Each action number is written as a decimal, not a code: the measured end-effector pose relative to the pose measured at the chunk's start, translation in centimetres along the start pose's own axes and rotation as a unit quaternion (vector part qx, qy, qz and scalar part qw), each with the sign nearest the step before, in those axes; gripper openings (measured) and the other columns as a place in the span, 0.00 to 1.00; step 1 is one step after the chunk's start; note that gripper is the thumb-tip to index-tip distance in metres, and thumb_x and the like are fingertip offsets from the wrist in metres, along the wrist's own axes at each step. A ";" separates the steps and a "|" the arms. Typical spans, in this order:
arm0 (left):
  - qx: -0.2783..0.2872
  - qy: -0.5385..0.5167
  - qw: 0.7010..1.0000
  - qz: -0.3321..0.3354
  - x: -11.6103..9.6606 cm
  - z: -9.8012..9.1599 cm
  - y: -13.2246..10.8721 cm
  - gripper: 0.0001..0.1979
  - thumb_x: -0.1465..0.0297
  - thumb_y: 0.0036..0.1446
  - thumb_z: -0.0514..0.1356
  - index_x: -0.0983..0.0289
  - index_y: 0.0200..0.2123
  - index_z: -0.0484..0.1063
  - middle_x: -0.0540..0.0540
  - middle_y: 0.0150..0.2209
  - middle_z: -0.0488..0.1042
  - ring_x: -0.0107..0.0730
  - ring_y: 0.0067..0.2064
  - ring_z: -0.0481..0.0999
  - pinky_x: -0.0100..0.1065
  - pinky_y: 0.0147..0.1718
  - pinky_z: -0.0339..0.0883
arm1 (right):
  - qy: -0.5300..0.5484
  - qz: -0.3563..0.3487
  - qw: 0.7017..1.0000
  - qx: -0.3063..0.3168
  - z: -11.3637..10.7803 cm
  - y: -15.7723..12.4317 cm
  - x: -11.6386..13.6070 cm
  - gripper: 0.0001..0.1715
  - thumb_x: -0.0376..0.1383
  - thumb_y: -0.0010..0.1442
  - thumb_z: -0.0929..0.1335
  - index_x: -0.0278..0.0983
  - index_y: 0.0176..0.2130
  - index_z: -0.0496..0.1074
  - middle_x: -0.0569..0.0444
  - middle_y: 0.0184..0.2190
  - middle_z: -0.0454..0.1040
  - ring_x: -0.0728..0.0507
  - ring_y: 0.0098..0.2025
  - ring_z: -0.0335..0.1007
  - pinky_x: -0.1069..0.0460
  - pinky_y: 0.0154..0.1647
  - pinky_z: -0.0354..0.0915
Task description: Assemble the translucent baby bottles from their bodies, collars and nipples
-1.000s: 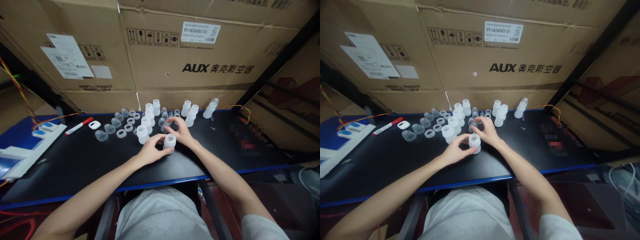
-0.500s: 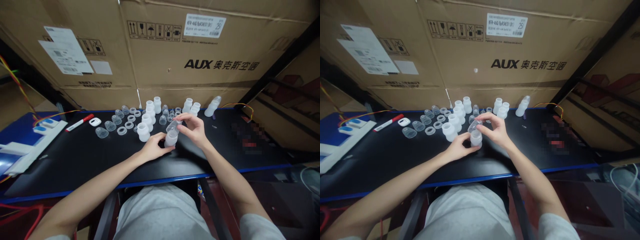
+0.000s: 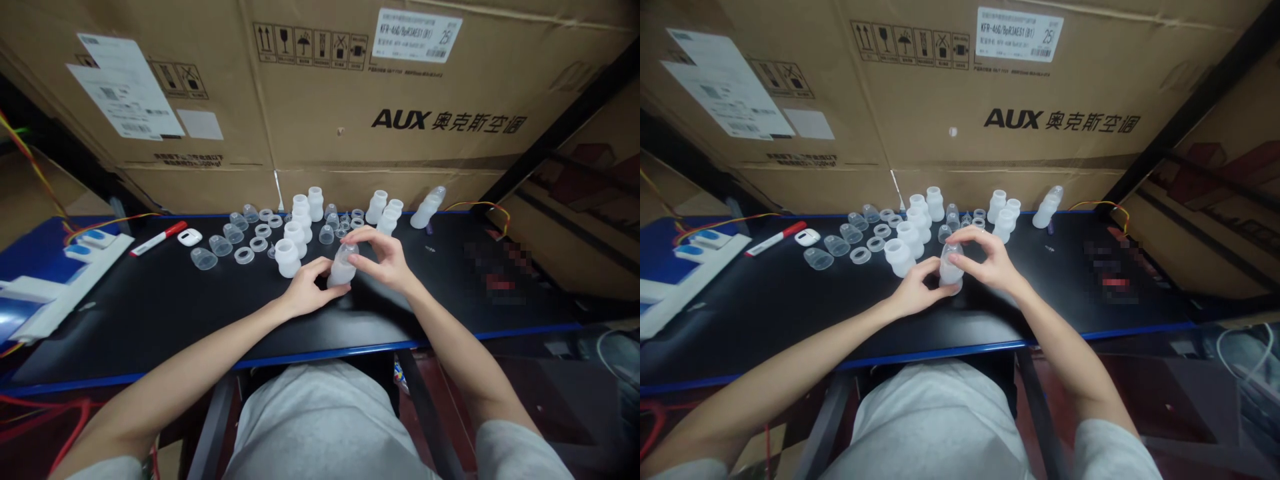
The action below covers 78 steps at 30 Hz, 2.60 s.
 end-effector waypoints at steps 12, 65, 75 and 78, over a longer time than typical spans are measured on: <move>-0.056 -0.174 0.982 -0.049 -0.6 -1.2 -1.3 0.28 0.49 0.64 0.71 0.65 0.55 0.78 0.52 0.31 0.79 0.33 0.27 0.78 0.35 0.27 0.76 | 0.065 0.075 0.993 -0.065 -1.1 -0.3 -1.3 0.32 0.55 0.63 0.81 0.47 0.60 0.80 0.48 0.54 0.84 0.35 0.57 0.82 0.39 0.57 0.80; 0.081 0.112 0.989 0.046 1.3 0.5 -1.2 0.37 0.61 0.70 0.67 0.54 0.77 0.58 0.64 0.66 0.73 0.50 0.64 0.78 0.55 0.64 0.77 | -0.107 0.036 0.949 -0.293 -10.9 0.4 -3.4 0.33 0.65 0.63 0.74 0.45 0.52 0.76 0.50 0.42 0.79 0.39 0.42 0.80 0.45 0.42 0.78; 0.136 0.228 0.961 0.082 1.1 0.9 -1.2 0.18 0.61 0.71 0.66 0.59 0.60 0.79 0.65 0.66 0.74 0.56 0.70 0.72 0.60 0.69 0.72 | -0.354 0.096 0.834 -0.411 -18.7 -1.8 -5.3 0.31 0.56 0.65 0.73 0.36 0.55 0.78 0.46 0.44 0.83 0.40 0.40 0.78 0.43 0.44 0.76; 0.137 0.231 0.960 0.085 1.1 0.9 -1.3 0.17 0.62 0.71 0.66 0.59 0.60 0.80 0.64 0.66 0.74 0.56 0.70 0.72 0.61 0.68 0.72 | -0.385 0.147 0.821 -0.394 -18.8 -2.1 -6.2 0.32 0.55 0.64 0.73 0.35 0.56 0.79 0.44 0.46 0.85 0.41 0.38 0.77 0.43 0.47 0.75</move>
Point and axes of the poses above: each hand's wrist, its own y-axis towards the middle knuckle, its own z-axis out of the palm, x = y × z, the point moved 6 cm from there along y, towards the middle knuckle
